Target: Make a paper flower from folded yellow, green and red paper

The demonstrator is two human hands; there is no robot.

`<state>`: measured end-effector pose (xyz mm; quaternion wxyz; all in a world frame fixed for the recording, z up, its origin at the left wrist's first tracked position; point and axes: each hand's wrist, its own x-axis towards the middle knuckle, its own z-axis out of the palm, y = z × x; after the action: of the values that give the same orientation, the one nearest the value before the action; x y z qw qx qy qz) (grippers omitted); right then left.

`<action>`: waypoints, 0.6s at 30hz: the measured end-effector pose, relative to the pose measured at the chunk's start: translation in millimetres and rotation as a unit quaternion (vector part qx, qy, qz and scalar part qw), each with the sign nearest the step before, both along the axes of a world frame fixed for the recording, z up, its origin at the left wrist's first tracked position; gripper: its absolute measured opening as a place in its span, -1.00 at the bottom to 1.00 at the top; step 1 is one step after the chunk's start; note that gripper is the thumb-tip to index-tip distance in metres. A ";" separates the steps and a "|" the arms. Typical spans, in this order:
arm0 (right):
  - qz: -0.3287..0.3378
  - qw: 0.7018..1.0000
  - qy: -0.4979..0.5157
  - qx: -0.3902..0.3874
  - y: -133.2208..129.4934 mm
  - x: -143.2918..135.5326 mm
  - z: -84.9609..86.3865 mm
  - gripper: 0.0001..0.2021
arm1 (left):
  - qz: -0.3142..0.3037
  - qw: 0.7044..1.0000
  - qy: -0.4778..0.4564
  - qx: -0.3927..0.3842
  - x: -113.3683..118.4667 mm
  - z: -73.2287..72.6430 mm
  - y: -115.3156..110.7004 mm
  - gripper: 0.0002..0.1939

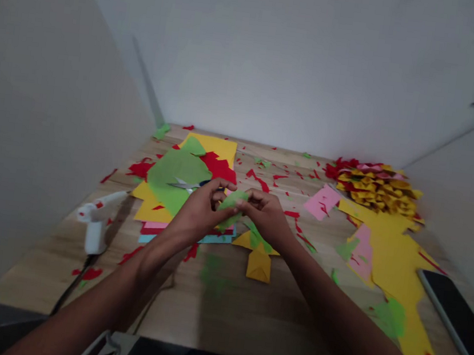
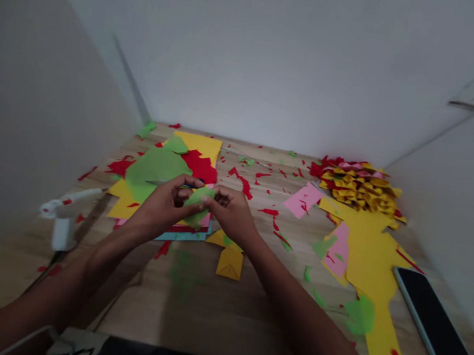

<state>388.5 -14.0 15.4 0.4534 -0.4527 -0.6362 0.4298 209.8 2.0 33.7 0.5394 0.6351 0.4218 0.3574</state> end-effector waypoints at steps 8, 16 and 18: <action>-0.126 0.991 -0.002 -0.042 -23.0 67.0 -13.1 -0.75 | -0.063 0.997 -0.036 0.020 49.1 -23.5 20.8 -0.68; -0.056 0.979 -0.181 -0.072 -28.8 73.8 -33.9 -0.71 | -0.037 0.995 0.034 0.081 38.5 -54.7 25.1 -0.81; -0.011 0.972 -0.226 -0.067 -30.0 69.5 -33.0 -0.69 | -0.026 0.993 0.040 0.106 33.8 -51.7 24.7 -0.81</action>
<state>458.1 -44.0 -17.6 0.2706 -0.5744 -0.6871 0.3532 243.6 26.7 -18.0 0.4604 0.7134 0.3863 0.3603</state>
